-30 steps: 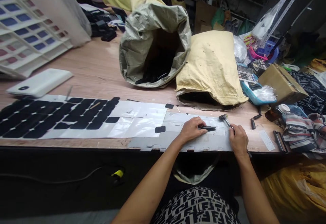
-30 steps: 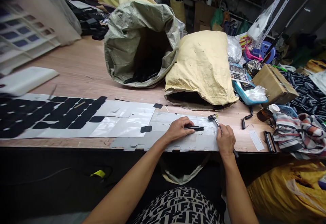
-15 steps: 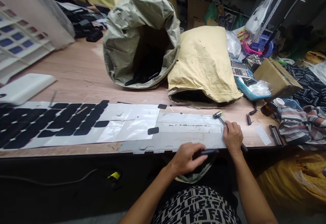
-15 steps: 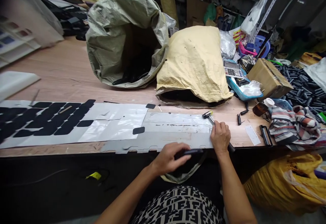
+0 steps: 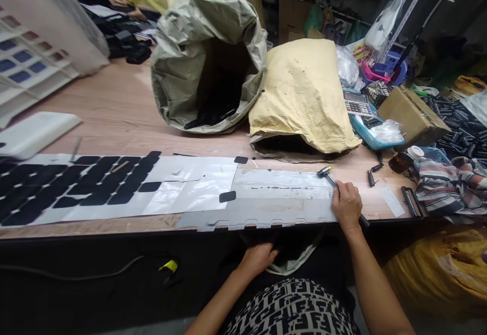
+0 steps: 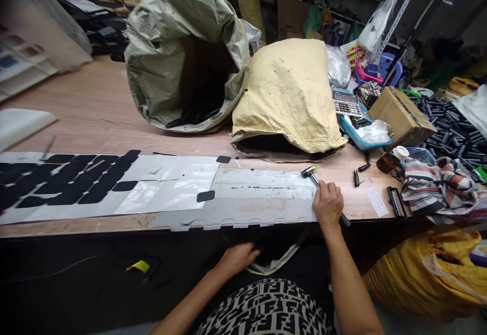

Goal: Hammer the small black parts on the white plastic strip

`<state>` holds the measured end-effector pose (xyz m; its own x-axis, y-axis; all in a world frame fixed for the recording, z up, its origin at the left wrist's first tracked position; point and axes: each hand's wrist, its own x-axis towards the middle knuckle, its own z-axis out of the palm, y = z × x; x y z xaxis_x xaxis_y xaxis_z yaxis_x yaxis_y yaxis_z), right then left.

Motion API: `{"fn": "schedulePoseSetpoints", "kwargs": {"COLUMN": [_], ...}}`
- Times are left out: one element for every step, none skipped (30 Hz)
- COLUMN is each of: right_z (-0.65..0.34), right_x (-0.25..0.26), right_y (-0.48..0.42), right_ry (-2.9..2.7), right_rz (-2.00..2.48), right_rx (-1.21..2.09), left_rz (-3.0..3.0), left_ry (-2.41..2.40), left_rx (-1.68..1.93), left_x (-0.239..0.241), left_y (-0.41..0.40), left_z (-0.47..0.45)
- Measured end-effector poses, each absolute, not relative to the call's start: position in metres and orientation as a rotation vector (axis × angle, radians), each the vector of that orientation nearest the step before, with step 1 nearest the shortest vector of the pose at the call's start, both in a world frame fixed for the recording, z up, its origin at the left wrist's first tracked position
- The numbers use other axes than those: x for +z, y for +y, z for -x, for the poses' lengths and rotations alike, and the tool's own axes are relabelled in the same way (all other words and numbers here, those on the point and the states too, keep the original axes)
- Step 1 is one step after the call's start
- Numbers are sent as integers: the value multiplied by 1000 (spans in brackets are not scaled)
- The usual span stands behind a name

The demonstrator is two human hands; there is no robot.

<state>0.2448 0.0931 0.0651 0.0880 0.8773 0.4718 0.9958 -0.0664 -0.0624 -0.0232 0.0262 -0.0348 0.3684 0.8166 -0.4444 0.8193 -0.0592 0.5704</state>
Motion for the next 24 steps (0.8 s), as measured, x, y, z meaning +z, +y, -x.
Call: {"fn": "schedulePoseSetpoints", "kwargs": {"right_z": [-245, -245, -245, -245, -245, -245, -245, -244, -244, -243, -243, -242, -242, -242, -242, -241, -241, -241, -242, -242, -242, -242, -243, -243], "right_x": [65, 64, 64, 63, 63, 63, 63, 63, 64, 65, 66, 67, 68, 69, 69, 70, 70, 70, 69, 69, 68, 68, 67, 66], "right_y": [93, 93, 93, 94, 94, 94, 94, 94, 94, 93, 93, 93, 93, 92, 92, 92, 92, 92, 92, 93, 93, 93, 93, 93], "right_ry": [-1849, -1850, -1851, -1851, -1854, -1857, -1860, -1865, -1870, -1874, -1875, -1876, -1877, -1877, -1876, -1875, -1874, -1871, -1870, -1870, -1872, -1873, -1876, -1878], "right_rz": [2009, 2011, 2010, 2006, 2002, 1999, 1999, 2002, 2008, 2015, 2021, 2024, 2025, 2025, 2025, 2025, 2026, 2027, 2028, 2029, 2031, 2035, 2037, 2039], "right_rx": [-439, -438, -439, -444, -452, -465, -478, -489, -495, -495, -490, -481, -468, -455, -442, -430, -419, -411, -406, -405, -407, -409, -411, -412], "left_rz": [-1853, -1856, -1855, -1847, -1833, -1812, -1787, -1766, -1756, -1763, -1785, -1811, -1835, -1867, -1901, -1929, -1951, -1967, -1975, -1977, -1977, -1976, -1973, -1970], "left_ry": [1358, 1262, 1143, 1011, 868, 734, 635, 576, 571, 628, 732, 869, 1018, 1151, 1258, 1352, 1427, 1489, 1545, 1595, 1631, 1651, 1656, 1648], "left_rx": [-11, -4, 19, 53, 101, 156, 222, 297, 383, 494, 616, 729, 803, 827, 817, 781, 734, 685, 642, 608, 583, 565, 554, 549], "left_x": [-24, -9, 9, 30, 51, 72, 90, 105, 115, 121, 123, 121, 117, 111, 105, 98, 93, 88, 84, 81, 80, 79, 78, 79], "left_y": [27, 28, 32, 37, 45, 55, 69, 85, 104, 124, 145, 166, 186, 203, 218, 230, 239, 245, 249, 252, 253, 253, 253, 253], "left_z": [21, 19, 17, 14, 10, 6, 0, -7, -16, -27, -39, -53, -67, -81, -94, -106, -117, -126, -133, -139, -143, -146, -147, -147]}}
